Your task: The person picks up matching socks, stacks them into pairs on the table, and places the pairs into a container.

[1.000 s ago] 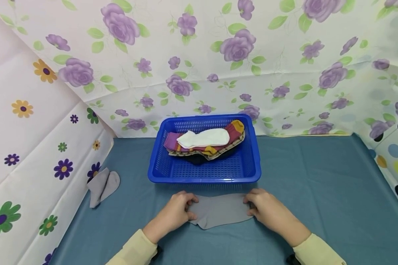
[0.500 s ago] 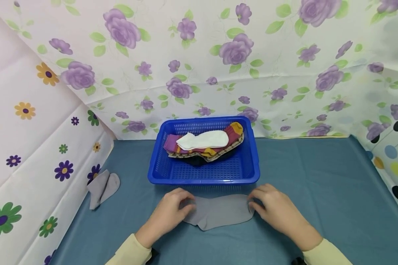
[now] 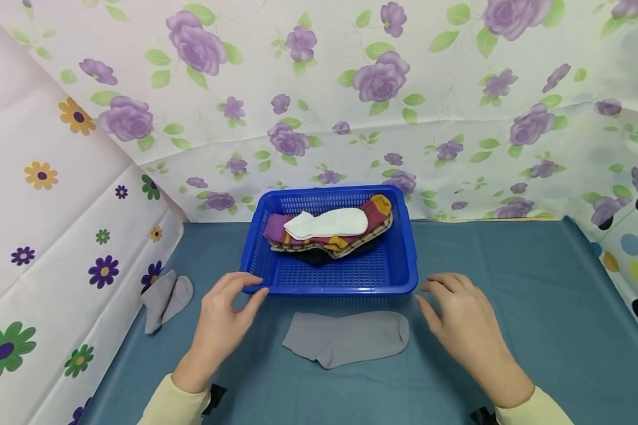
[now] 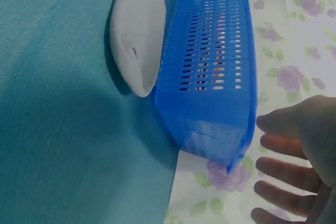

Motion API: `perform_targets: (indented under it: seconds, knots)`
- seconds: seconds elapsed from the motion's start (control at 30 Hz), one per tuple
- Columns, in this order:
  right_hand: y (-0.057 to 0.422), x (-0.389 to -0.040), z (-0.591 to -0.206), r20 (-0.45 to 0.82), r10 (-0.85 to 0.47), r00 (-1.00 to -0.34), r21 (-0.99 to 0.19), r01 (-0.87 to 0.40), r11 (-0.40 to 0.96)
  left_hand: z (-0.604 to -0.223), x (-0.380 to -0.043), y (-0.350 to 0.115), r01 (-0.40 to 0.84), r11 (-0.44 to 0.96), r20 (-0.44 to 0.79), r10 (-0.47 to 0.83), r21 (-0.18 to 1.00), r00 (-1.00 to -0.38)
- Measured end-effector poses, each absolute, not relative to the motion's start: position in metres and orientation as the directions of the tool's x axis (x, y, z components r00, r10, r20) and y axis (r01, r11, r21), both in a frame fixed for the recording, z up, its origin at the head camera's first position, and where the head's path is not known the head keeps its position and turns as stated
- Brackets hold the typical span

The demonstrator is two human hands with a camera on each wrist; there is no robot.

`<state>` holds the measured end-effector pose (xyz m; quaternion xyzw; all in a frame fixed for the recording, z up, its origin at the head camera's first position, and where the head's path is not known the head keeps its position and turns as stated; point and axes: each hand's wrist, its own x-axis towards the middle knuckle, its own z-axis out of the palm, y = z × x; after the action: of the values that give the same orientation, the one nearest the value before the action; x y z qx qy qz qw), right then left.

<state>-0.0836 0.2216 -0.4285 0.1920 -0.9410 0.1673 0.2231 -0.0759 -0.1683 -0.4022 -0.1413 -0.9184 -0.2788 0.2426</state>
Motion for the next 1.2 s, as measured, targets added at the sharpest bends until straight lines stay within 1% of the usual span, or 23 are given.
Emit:
perform_targets:
  seconds: [0.27, 0.37, 0.43, 0.5, 0.57, 0.67, 0.73, 0.83, 0.97, 1.07, 1.2]
  knots:
    - [0.223, -0.081, -0.434, 0.403, -0.203, -0.892, -0.269, -0.327, 0.906, -0.412, -0.083, -0.201, 0.271, 0.867, 0.546, -0.002, 0.419, -0.838]
    - [0.224, -0.081, -0.435, 0.381, -0.193, -0.904, -0.272, -0.309, 0.911, -0.418, -0.089, -0.220, 0.184, 0.886, 0.526, -0.077, 0.426, -0.847]
    - [0.224, -0.082, -0.436, 0.364, -0.191, -0.912, -0.269, -0.300, 0.915, -0.423, -0.094, -0.236, 0.098, 0.899, 0.491, -0.139, 0.426, -0.860]
    - [0.223, -0.082, -0.437, 0.346, -0.192, -0.918, -0.264, -0.292, 0.919, -0.429, -0.099, -0.253, -0.005, 0.907, 0.430, -0.204, 0.420, -0.879]
    - [0.222, -0.082, -0.438, 0.330, -0.199, -0.923, -0.257, -0.290, 0.922, -0.434, -0.104, -0.269, -0.122, 0.910, 0.338, -0.268, 0.398, -0.902]
    - [0.222, -0.081, -0.441, 0.319, -0.209, -0.924, -0.248, -0.294, 0.923, -0.440, -0.109, -0.289, -0.273, 0.897, 0.159, -0.343, 0.349, -0.926]
    - [0.222, -0.081, -0.442, 0.317, -0.213, -0.924, -0.246, -0.297, 0.923, -0.443, -0.112, -0.298, -0.341, 0.886, 0.050, -0.374, 0.315, -0.926]
    - [0.221, -0.081, -0.443, 0.310, -0.215, -0.926, -0.250, -0.298, 0.921, -0.450, -0.115, -0.306, -0.400, 0.869, -0.064, -0.399, 0.290, -0.915]
    - [0.219, -0.082, -0.444, 0.293, -0.219, -0.931, -0.255, -0.296, 0.920, -0.459, -0.117, -0.313, -0.450, 0.848, -0.173, -0.416, 0.281, -0.893]
    - [0.217, -0.082, -0.445, 0.285, -0.222, -0.932, -0.253, -0.296, 0.921, -0.463, -0.117, -0.317, -0.481, 0.829, -0.231, -0.428, 0.286, -0.874]
    - [0.217, -0.083, -0.445, 0.278, -0.223, -0.934, -0.254, -0.295, 0.921, -0.463, -0.119, -0.321, -0.493, 0.829, -0.272, -0.427, 0.265, -0.863]
